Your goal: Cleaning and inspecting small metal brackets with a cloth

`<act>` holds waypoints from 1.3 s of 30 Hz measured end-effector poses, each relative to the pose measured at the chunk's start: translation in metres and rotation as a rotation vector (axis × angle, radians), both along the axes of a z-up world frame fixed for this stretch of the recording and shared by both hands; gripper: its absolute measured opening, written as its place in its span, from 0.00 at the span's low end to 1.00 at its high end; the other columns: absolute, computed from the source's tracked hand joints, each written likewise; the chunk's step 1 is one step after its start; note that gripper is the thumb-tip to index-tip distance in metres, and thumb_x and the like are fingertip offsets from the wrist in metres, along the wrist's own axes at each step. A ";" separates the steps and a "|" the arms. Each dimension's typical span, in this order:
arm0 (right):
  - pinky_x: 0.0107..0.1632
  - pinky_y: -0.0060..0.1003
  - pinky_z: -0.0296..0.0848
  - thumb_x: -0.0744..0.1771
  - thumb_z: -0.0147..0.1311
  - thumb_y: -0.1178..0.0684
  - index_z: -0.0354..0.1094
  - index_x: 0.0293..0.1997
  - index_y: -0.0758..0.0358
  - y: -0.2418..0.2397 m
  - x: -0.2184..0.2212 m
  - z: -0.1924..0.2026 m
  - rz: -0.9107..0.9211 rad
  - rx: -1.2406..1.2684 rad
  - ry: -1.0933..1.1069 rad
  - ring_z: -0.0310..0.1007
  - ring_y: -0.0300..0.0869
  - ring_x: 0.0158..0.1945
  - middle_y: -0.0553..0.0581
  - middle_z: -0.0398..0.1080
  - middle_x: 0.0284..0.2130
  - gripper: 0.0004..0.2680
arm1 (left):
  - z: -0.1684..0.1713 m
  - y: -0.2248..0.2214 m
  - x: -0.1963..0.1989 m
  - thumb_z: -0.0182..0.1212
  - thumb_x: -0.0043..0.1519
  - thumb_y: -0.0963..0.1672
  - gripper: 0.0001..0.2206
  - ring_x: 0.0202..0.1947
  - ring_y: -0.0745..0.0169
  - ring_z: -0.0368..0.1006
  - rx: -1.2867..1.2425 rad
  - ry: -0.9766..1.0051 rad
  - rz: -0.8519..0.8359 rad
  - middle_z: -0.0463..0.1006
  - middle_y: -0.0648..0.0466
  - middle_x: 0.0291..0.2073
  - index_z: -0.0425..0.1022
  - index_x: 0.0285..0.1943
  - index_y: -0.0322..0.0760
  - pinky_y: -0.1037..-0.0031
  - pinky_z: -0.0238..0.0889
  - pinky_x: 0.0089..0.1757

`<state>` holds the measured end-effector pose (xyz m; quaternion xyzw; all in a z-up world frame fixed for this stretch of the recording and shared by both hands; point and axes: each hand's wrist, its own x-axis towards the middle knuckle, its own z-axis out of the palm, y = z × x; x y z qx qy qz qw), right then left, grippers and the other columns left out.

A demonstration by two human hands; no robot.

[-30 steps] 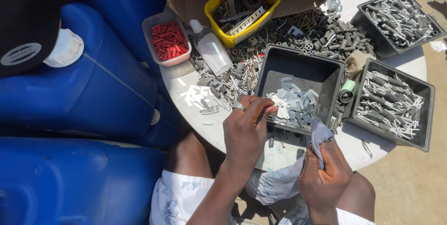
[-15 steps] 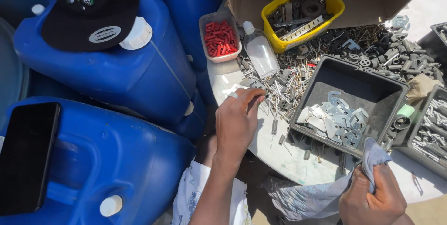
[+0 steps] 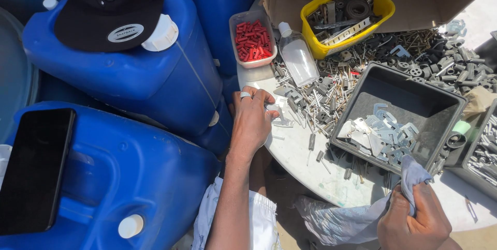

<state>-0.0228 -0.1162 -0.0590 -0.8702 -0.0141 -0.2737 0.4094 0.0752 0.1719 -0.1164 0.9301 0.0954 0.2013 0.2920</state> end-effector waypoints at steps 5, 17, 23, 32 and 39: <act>0.31 0.39 0.41 0.69 0.44 0.68 0.47 0.23 0.67 0.003 -0.002 0.006 0.002 -0.033 0.005 0.39 0.40 0.26 0.53 0.40 0.22 0.13 | 0.012 -0.005 0.003 0.74 0.57 0.44 0.13 0.44 0.51 0.60 -0.056 -0.066 -0.079 0.75 0.56 0.39 0.70 0.40 0.44 0.60 0.52 0.43; 0.35 0.38 0.50 0.69 0.44 0.70 0.57 0.29 0.75 -0.012 0.002 -0.014 0.046 0.039 -0.039 0.47 0.41 0.30 0.56 0.48 0.24 0.08 | 0.036 -0.015 0.001 0.64 0.62 0.46 0.04 0.46 0.58 0.71 -0.419 -0.267 -0.104 0.80 0.59 0.38 0.82 0.39 0.47 0.63 0.61 0.49; 0.35 0.37 0.50 0.69 0.46 0.70 0.59 0.29 0.75 -0.005 0.003 -0.016 0.035 0.042 -0.084 0.46 0.41 0.30 0.56 0.49 0.24 0.07 | 0.078 -0.074 -0.024 0.56 0.67 0.45 0.13 0.39 0.55 0.82 -1.251 -0.301 -0.277 0.84 0.40 0.39 0.77 0.50 0.27 0.74 0.74 0.40; 0.25 0.42 0.50 0.64 0.47 0.68 0.62 0.28 0.66 0.019 0.022 0.012 0.158 -0.321 -0.276 0.46 0.49 0.21 0.57 0.51 0.24 0.05 | 0.120 -0.153 -0.064 0.55 0.67 0.46 0.17 0.47 0.60 0.80 -1.491 0.001 -0.489 0.84 0.43 0.46 0.79 0.56 0.28 0.76 0.73 0.48; 0.26 0.38 0.46 0.65 0.45 0.71 0.59 0.25 0.68 0.015 0.022 0.008 0.132 -0.214 -0.323 0.41 0.45 0.23 0.56 0.47 0.23 0.08 | 0.121 -0.171 -0.078 0.52 0.68 0.49 0.19 0.52 0.62 0.79 -1.359 -0.086 -0.440 0.84 0.44 0.49 0.78 0.58 0.29 0.77 0.70 0.54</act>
